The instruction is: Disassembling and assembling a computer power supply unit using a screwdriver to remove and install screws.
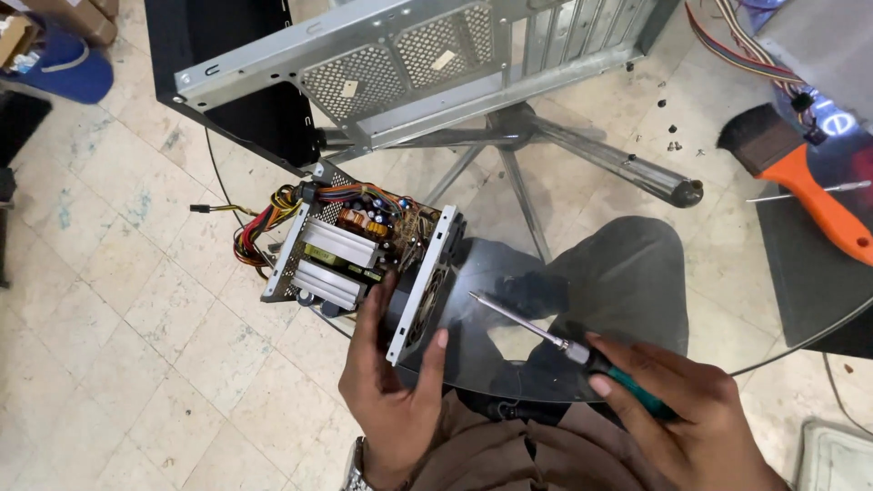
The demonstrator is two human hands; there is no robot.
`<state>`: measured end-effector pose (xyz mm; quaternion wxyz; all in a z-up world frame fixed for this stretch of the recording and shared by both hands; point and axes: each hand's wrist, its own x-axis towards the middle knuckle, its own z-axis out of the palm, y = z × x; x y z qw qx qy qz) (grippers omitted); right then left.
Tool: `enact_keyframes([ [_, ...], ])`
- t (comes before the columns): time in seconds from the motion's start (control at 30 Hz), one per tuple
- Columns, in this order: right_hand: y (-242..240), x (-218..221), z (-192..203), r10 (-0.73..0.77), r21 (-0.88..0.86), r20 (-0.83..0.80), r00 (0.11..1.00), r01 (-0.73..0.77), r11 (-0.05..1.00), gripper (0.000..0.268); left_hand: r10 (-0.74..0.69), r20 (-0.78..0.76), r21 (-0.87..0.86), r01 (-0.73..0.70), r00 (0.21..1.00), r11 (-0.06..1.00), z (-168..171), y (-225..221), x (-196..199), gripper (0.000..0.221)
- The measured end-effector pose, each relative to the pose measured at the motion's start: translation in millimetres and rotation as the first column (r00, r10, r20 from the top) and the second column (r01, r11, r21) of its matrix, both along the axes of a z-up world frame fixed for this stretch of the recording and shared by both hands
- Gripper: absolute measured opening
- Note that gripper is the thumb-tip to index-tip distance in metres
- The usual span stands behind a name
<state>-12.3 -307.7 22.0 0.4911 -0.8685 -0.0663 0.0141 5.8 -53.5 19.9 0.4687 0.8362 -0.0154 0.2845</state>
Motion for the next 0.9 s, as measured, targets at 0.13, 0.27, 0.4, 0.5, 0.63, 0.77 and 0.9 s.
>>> enact_keyframes([
  [0.13,6,-1,1,-0.010,-0.063,0.072,0.997,0.015,0.998,0.042,-0.032,-0.153,0.006,0.033,0.988,0.999,9,4,11,0.055],
  [0.27,10,2,2,0.015,-0.145,0.136,0.991,0.005,0.989,0.042,-0.052,-0.202,0.121,0.077,0.978,0.990,9,10,21,0.040],
  [0.4,11,3,-1,0.063,-0.185,0.193,0.979,-0.027,0.982,0.043,-0.092,-0.211,0.093,0.114,0.973,0.989,17,14,20,0.041],
  [0.5,13,3,7,0.094,-0.232,0.137,0.986,-0.061,0.971,0.044,-0.066,-0.301,-0.056,0.051,0.951,0.997,31,24,16,0.038],
  [0.63,15,2,9,0.148,-0.262,0.270,0.951,-0.076,0.962,0.041,-0.031,-0.413,-0.188,-0.051,0.910,0.981,53,38,14,0.035],
  [0.77,16,2,1,0.166,-0.310,0.189,0.968,-0.102,0.945,0.043,-0.049,-0.477,-0.249,-0.082,0.877,0.965,62,46,14,0.038],
  [0.9,26,2,11,0.132,-0.272,0.251,0.959,-0.062,0.960,0.040,-0.057,-0.436,-0.242,-0.056,0.898,0.969,60,48,15,0.037],
])
